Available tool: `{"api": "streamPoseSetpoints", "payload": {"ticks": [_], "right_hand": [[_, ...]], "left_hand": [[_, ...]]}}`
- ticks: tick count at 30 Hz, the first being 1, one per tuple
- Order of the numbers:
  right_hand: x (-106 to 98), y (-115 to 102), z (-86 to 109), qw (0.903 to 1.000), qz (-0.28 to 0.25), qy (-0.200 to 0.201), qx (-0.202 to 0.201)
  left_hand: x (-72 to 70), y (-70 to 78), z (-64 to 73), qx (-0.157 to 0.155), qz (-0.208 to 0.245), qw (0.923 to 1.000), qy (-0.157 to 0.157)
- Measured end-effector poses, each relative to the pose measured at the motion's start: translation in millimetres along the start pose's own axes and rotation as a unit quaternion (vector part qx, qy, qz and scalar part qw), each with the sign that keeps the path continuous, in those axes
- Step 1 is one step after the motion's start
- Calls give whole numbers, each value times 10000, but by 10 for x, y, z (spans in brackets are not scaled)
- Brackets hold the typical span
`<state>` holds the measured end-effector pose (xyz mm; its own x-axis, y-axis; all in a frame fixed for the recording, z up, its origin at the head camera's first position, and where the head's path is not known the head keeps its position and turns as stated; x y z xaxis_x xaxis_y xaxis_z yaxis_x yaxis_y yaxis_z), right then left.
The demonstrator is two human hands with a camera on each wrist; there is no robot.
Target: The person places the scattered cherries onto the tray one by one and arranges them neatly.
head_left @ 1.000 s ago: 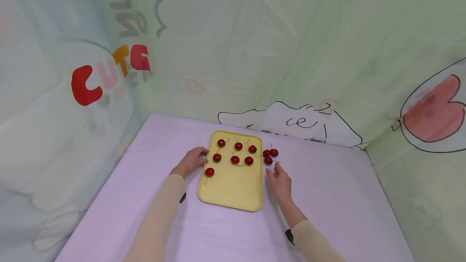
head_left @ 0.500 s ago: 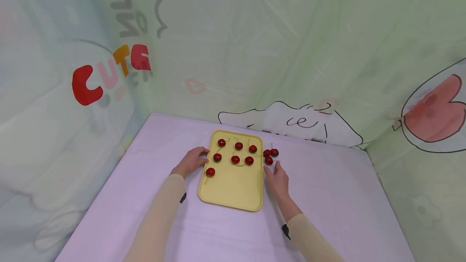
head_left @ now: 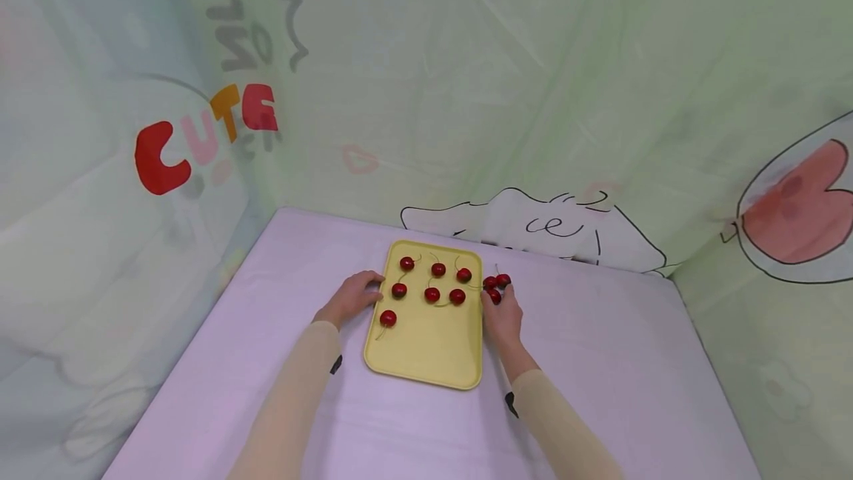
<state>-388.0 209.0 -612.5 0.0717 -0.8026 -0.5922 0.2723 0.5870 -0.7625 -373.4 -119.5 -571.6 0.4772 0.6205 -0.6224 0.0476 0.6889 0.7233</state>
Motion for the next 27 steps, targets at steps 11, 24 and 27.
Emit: {"api": "streamPoseSetpoints", "payload": {"ticks": [11,24,27], "right_hand": [[-74,-145,31,9986,-131,505,62],[-172,-165,142,9971,-266,709,-88],[-187,-180,168,9978,-250,614,-64]], "left_hand": [[23,51,33,51,46,10000,17],[4,20,5,15,-24,10000,24],[-5,25,10,33,-45,10000,33]]}}
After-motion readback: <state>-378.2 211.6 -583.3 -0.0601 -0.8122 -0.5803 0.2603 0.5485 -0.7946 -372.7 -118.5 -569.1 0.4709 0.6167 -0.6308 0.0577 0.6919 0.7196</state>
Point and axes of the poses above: each hand's wrist, its own z-axis away from the middle knuckle, its own x-axis out of the palm, y = z × x, the point moved 10 cm from there along -z, towards the middle knuckle, and after that the axes turned 14 degrees about -y, right-handed, at the moved point
